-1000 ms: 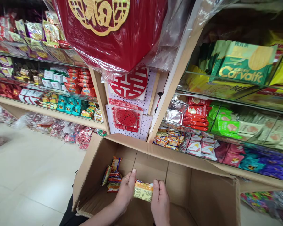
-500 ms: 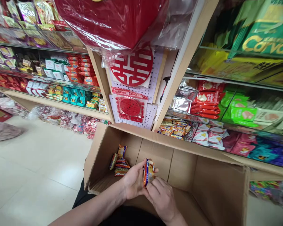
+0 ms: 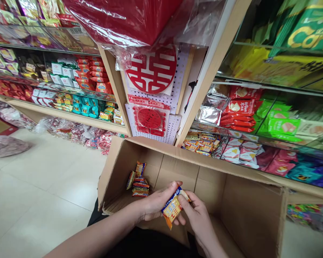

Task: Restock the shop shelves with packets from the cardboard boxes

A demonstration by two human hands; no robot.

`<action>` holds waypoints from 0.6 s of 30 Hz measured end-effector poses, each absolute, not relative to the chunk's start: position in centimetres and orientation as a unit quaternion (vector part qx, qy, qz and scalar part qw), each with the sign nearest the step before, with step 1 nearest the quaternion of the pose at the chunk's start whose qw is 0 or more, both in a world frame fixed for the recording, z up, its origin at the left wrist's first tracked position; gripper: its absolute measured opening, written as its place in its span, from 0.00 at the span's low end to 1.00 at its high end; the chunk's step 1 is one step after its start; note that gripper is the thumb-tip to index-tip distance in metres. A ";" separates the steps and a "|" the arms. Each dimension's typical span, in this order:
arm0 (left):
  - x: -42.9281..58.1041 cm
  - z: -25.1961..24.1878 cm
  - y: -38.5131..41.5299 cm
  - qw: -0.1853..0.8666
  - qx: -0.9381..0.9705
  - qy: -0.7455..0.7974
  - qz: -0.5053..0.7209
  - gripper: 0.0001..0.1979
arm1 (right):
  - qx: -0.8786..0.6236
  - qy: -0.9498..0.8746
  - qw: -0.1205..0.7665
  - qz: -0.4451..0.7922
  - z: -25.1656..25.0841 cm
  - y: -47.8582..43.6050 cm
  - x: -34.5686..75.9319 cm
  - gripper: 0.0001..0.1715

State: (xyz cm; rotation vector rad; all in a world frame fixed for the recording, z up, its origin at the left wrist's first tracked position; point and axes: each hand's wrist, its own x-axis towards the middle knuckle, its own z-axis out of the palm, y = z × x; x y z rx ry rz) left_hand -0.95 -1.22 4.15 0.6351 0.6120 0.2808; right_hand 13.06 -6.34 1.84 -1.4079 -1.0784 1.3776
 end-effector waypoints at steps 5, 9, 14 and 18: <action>-1.3 4.2 -1.6 0.866 0.396 0.279 0.125 0.36 | -0.578 -0.321 0.501 0.559 2.4 -7.0 13.1 0.19; -1.0 5.6 -2.0 0.839 0.439 0.285 0.147 0.33 | -0.525 -0.335 0.491 0.609 3.2 -7.5 13.5 0.20; -2.2 10.0 -0.5 0.571 0.710 0.346 0.225 0.23 | -0.620 -0.403 0.502 0.448 7.0 -7.2 17.7 0.24; -4.2 12.6 4.2 0.227 0.849 0.382 0.286 0.14 | -0.682 -0.500 0.494 0.201 10.2 -3.7 23.7 0.26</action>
